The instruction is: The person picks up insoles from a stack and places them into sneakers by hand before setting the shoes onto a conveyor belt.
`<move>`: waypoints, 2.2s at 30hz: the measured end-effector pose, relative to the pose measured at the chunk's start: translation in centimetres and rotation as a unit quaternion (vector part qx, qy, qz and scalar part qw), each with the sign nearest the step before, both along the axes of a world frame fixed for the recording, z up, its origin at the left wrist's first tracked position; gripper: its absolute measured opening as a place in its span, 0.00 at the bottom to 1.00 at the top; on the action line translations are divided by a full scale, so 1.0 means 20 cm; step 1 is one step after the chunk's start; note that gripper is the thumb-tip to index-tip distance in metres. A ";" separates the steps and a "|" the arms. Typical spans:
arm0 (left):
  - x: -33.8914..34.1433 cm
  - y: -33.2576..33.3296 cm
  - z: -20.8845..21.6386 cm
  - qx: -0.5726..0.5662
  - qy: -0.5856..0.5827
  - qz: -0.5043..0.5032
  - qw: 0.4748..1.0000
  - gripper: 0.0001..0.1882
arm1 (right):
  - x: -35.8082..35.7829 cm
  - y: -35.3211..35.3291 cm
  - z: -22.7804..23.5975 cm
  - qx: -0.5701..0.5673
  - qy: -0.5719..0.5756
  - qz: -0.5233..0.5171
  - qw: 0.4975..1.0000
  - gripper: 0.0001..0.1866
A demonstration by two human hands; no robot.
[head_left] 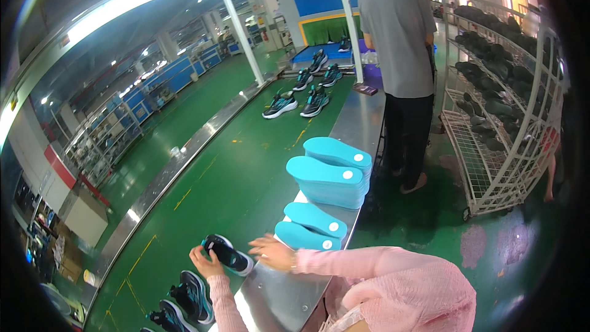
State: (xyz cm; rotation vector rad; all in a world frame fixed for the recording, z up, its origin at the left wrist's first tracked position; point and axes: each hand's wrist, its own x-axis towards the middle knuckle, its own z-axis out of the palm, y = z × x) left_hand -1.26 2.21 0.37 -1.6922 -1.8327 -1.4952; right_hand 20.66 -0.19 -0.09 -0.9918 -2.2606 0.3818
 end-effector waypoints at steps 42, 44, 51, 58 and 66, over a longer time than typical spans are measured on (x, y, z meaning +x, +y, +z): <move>0.10 0.02 0.12 -0.723 0.347 0.029 0.597 0.19 | 0.57 -0.09 -0.07 0.016 -0.166 -0.193 0.967 0.22; 0.12 0.03 0.16 -0.732 0.340 0.042 0.588 0.19 | 0.58 -0.11 0.02 0.048 -0.072 -0.227 0.970 0.19; 0.05 -0.11 0.03 -0.279 0.077 -0.044 0.956 0.08 | 0.59 0.03 0.50 0.068 0.175 -0.083 0.979 0.13; 0.32 -0.30 -0.19 0.002 -0.100 0.086 0.991 0.21 | 0.34 0.61 0.66 0.024 0.004 -0.058 0.998 0.11; 0.26 -0.28 -0.20 0.008 -0.160 0.109 0.981 0.25 | 0.28 1.54 0.45 -0.101 -0.623 -0.157 0.760 0.25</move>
